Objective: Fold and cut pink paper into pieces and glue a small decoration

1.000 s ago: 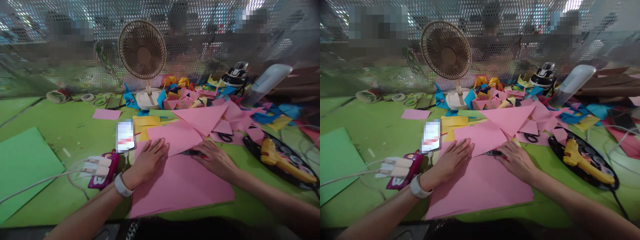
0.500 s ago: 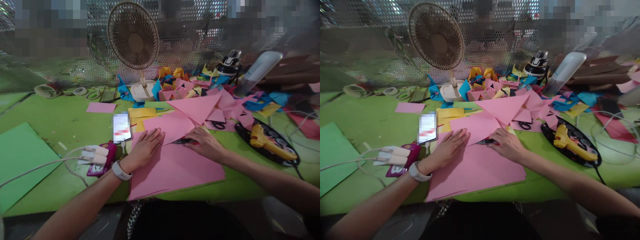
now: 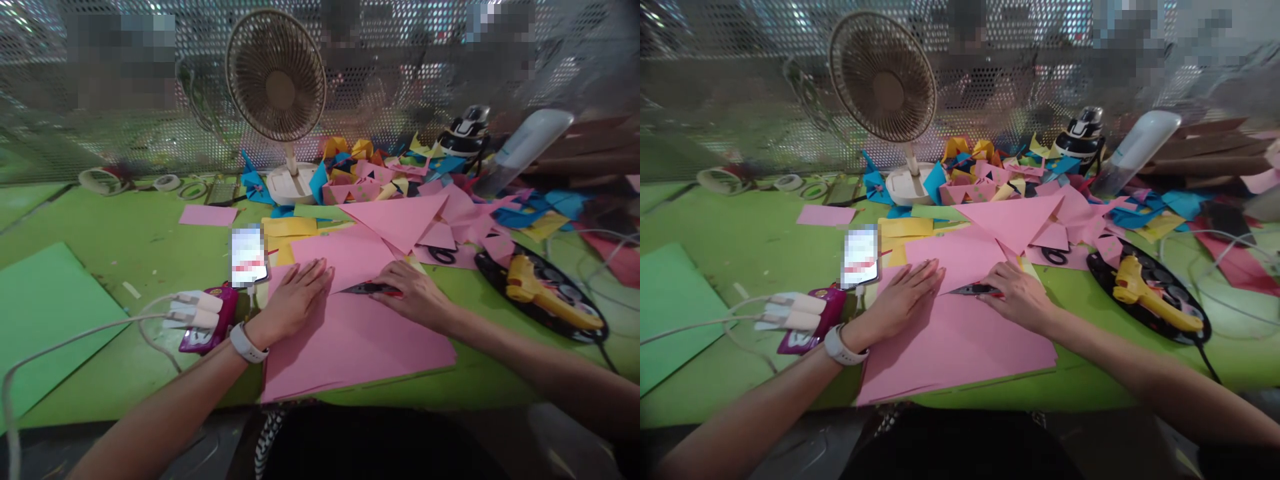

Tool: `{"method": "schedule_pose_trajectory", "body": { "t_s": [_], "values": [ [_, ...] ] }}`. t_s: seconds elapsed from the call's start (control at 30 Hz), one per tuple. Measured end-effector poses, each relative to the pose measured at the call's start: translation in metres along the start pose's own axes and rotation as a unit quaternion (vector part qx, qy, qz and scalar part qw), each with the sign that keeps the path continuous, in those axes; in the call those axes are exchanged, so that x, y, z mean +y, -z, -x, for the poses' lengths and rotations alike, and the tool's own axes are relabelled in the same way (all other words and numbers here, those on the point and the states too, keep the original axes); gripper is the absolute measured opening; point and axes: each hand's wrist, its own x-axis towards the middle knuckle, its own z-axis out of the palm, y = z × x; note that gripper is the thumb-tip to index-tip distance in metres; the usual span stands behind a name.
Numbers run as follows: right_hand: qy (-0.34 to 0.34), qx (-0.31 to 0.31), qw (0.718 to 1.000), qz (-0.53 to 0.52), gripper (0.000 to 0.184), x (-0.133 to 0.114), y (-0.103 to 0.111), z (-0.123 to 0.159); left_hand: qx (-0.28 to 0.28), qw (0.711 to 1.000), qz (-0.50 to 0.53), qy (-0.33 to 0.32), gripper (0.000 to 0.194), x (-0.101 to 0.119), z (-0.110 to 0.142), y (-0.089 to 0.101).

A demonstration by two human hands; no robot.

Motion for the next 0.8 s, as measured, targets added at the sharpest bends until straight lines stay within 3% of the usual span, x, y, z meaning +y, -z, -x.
{"method": "schedule_pose_trajectory", "body": {
  "t_s": [0.53,0.63,0.8],
  "values": [
    [0.008,0.008,1.000,0.001,0.017,-0.004,-0.002,0.001,0.005,1.000,0.013,0.004,0.048,0.003,0.001,0.003],
    [0.005,0.009,1.000,0.007,0.017,-0.003,-0.002,0.003,0.027,0.999,-0.004,0.020,0.048,-0.001,0.006,0.004],
    [-0.008,0.004,1.000,0.014,0.018,-0.005,-0.003,0.002,0.014,0.998,-0.048,0.036,0.044,-0.007,0.015,0.003]
  ]
}}
